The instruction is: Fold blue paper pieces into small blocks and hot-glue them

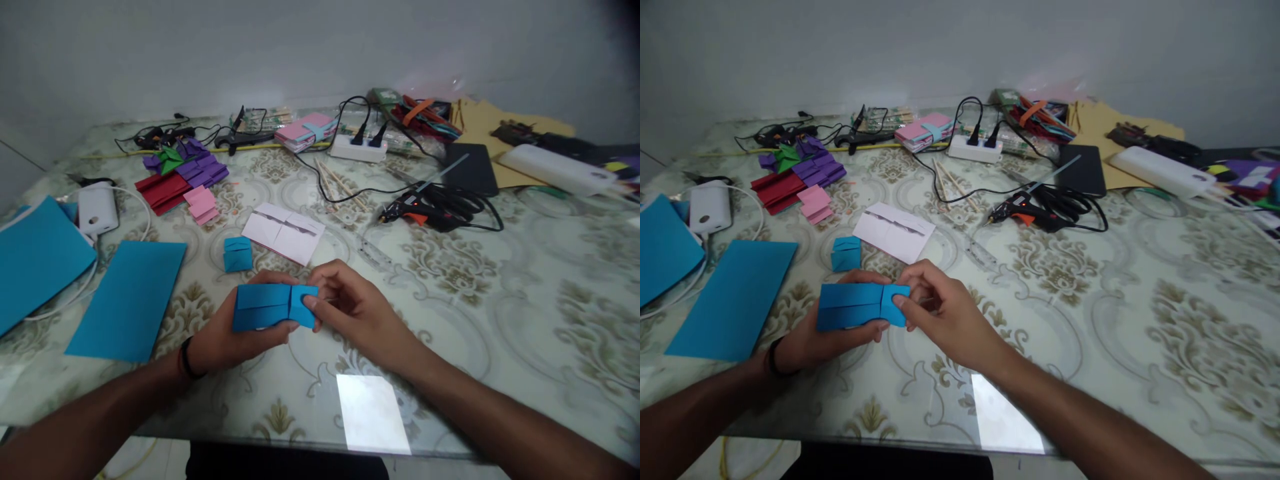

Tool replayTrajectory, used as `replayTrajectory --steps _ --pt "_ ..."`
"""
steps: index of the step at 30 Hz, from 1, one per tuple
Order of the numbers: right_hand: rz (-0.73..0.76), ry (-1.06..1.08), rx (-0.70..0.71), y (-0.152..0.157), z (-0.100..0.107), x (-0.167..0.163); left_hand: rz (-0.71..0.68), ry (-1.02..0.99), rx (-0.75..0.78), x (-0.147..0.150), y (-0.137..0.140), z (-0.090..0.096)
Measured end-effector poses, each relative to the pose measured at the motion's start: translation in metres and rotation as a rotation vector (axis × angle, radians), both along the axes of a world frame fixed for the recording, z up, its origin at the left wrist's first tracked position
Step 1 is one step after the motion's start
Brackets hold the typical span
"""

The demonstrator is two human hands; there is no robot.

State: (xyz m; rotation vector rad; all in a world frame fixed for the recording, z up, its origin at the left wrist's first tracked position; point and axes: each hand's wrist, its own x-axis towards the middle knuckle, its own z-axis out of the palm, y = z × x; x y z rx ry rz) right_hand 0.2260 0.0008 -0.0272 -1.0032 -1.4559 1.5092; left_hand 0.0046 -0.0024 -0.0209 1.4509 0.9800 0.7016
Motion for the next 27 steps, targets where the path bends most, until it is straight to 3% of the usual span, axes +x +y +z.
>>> replayTrajectory --steps 7,13,20,27 --pt "-0.026 -0.113 0.039 0.0004 0.0002 -0.0001 -0.003 0.018 0.090 0.0016 -0.0012 0.0009" --pt "-0.061 -0.234 0.143 -0.0013 0.0023 -0.0003 -0.015 0.011 0.056 0.0017 -0.0018 0.0007" --pt "-0.073 -0.252 0.173 -0.0033 -0.0008 -0.0003 0.029 0.083 0.269 0.0051 -0.0024 0.0016" --pt "-0.059 -0.177 0.053 -0.0018 -0.0013 -0.0027 -0.007 0.149 0.383 0.0033 -0.0036 -0.0012"
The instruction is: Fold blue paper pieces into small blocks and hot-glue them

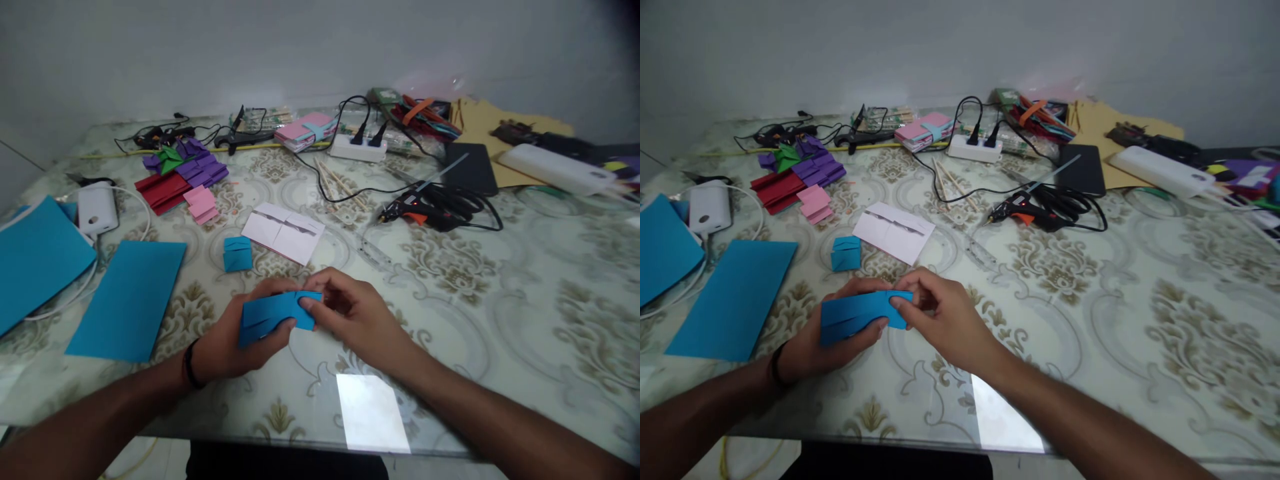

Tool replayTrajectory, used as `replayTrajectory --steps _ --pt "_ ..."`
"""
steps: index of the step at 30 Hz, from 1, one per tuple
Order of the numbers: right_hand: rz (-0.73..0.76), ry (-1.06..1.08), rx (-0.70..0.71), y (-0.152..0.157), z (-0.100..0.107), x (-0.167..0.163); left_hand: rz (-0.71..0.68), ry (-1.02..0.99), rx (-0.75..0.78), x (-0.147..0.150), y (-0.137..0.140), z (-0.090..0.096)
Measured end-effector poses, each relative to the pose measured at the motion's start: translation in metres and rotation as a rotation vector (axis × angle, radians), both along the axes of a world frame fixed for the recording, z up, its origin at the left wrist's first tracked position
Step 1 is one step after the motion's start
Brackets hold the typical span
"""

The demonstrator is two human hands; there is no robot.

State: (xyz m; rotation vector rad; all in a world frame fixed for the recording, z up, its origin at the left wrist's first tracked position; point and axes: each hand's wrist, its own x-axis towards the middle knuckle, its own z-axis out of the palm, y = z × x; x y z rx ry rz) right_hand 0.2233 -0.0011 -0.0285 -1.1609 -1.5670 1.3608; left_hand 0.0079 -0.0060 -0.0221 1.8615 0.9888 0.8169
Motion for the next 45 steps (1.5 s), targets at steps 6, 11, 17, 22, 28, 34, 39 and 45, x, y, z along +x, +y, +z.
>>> replayTrajectory --steps 6,11,17,22,28,34,39,45 --pt "0.024 0.025 -0.100 0.001 0.000 0.000 -0.024 0.037 0.002 -0.001 -0.001 0.002" --pt "0.020 0.085 -0.135 0.001 0.001 0.000 -0.054 0.029 0.009 0.001 -0.001 0.004" --pt "0.028 0.149 -0.146 0.002 0.003 -0.001 -0.057 0.007 -0.006 0.001 -0.001 0.004" --pt "0.040 0.162 -0.150 0.003 0.001 0.000 -0.076 -0.065 -0.056 -0.001 -0.002 -0.004" --pt "0.058 0.185 -0.163 0.002 -0.001 -0.001 -0.143 -0.076 0.016 -0.003 0.001 0.003" --pt "0.087 0.083 -0.196 0.009 0.006 0.008 -0.252 -0.276 -0.103 -0.010 0.008 0.012" --pt "0.259 -0.065 -0.167 0.014 0.006 0.016 -0.127 -0.261 -0.347 -0.012 0.017 0.007" --pt "0.411 -0.171 -0.118 0.011 0.000 0.012 -0.123 0.093 -0.443 -0.004 0.019 0.008"
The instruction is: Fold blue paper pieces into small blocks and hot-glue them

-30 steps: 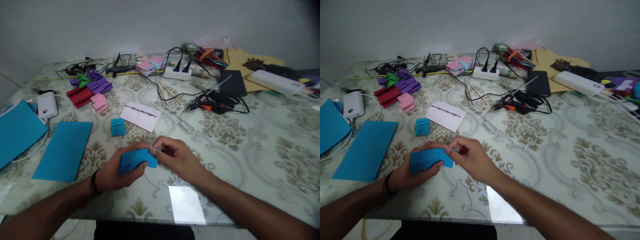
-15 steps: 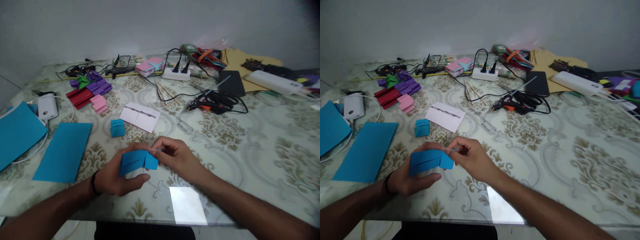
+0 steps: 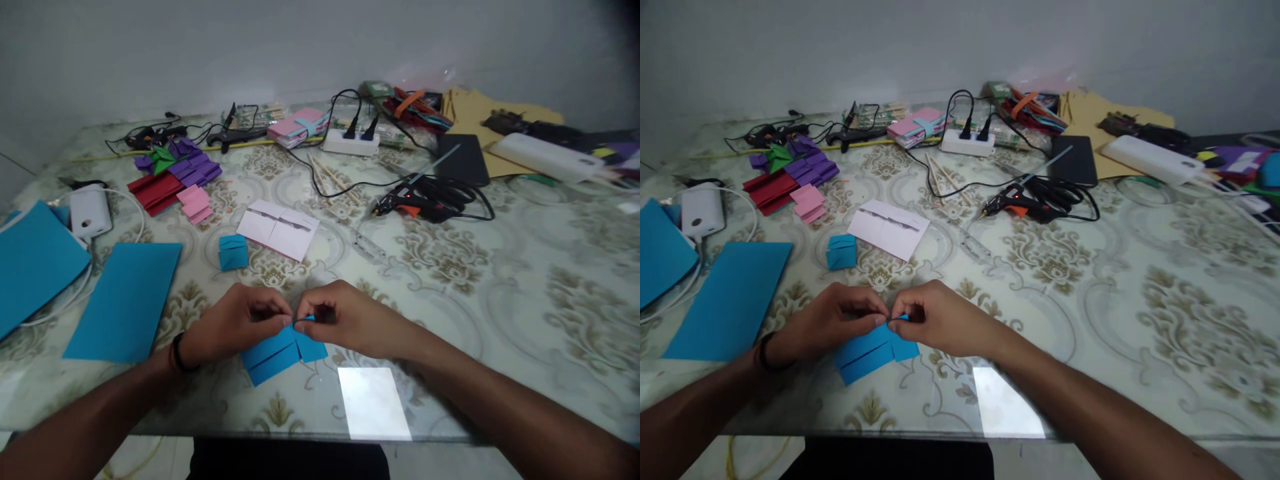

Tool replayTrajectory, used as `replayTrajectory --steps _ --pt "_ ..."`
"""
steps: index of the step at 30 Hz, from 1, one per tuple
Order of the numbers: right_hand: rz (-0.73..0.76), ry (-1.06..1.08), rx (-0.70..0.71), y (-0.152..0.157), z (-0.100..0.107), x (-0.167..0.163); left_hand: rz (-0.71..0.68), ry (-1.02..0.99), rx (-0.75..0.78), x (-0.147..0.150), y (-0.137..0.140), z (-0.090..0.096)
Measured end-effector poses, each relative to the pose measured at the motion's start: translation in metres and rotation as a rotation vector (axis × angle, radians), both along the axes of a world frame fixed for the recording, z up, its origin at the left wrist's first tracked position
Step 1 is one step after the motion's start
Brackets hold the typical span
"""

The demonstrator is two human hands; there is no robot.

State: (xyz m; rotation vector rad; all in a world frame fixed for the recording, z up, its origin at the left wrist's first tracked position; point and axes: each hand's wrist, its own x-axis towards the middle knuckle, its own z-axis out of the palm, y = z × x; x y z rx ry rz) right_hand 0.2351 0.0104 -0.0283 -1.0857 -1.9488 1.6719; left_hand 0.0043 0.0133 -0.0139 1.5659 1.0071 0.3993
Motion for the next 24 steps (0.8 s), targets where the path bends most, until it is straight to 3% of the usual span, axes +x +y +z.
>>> replayTrajectory --steps 4,11,19,24 --pt "0.006 -0.005 0.025 -0.0004 0.0002 -0.0010 -0.082 0.097 0.014 0.0003 0.0002 0.0025" --pt "0.016 -0.011 0.042 -0.0003 0.0011 -0.0005 -0.096 0.068 -0.027 0.0007 -0.0018 0.0010" --pt "-0.133 0.103 -0.065 0.0016 -0.0008 -0.0007 0.158 -0.053 0.087 -0.0007 -0.0019 -0.0025" --pt "-0.159 0.096 -0.126 0.0035 -0.0007 -0.0017 0.218 -0.033 0.110 -0.0013 -0.0006 -0.0049"
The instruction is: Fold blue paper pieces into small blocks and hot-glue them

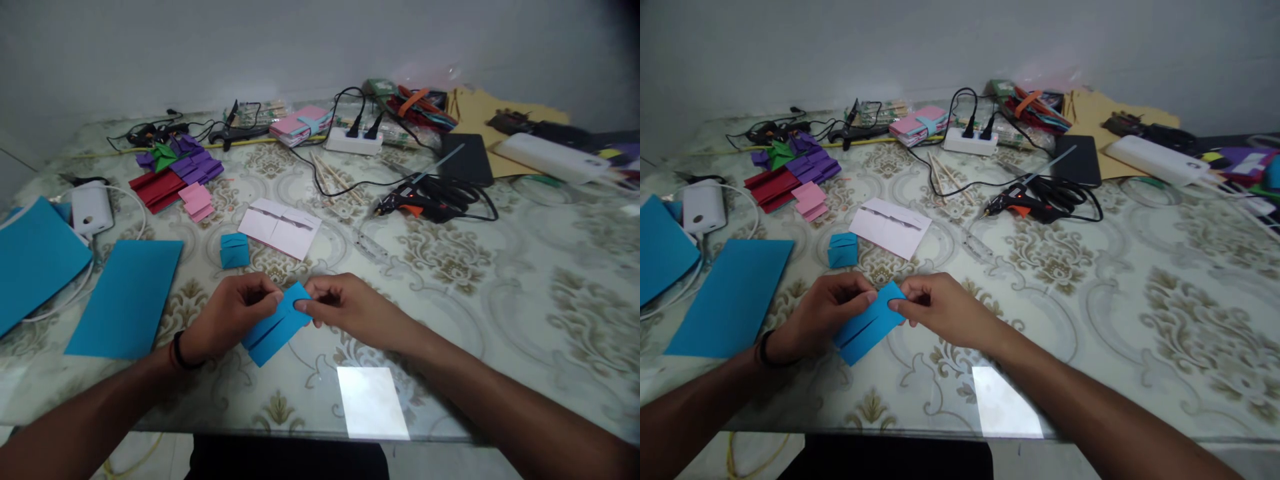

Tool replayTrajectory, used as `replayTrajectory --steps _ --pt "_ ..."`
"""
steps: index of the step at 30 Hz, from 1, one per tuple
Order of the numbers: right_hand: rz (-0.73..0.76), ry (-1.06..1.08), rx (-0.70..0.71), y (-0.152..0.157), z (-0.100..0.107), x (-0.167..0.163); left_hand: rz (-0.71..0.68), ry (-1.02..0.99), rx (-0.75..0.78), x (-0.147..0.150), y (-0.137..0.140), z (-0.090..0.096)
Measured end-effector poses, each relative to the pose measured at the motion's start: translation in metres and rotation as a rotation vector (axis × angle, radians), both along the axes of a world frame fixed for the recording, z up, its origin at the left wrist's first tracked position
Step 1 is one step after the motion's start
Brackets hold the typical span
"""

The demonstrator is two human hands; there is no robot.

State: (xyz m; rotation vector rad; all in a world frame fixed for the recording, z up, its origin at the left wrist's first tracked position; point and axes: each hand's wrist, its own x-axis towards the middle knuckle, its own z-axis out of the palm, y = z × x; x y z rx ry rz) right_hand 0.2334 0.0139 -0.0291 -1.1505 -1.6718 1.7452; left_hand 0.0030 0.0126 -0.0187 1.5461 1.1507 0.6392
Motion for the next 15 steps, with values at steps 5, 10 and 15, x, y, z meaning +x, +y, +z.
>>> replayTrajectory --steps 5,10,15 --pt "-0.047 0.001 -0.042 0.0003 -0.0001 -0.0004 -0.001 0.050 0.016 0.0006 0.0028 -0.0006" --pt "-0.025 -0.005 -0.032 -0.0013 -0.0011 0.0000 -0.103 0.063 -0.086 0.0003 0.0025 -0.0033" --pt "-0.053 0.021 -0.032 -0.0007 0.0006 -0.0011 -0.080 0.081 -0.046 -0.0016 0.0015 -0.0030"
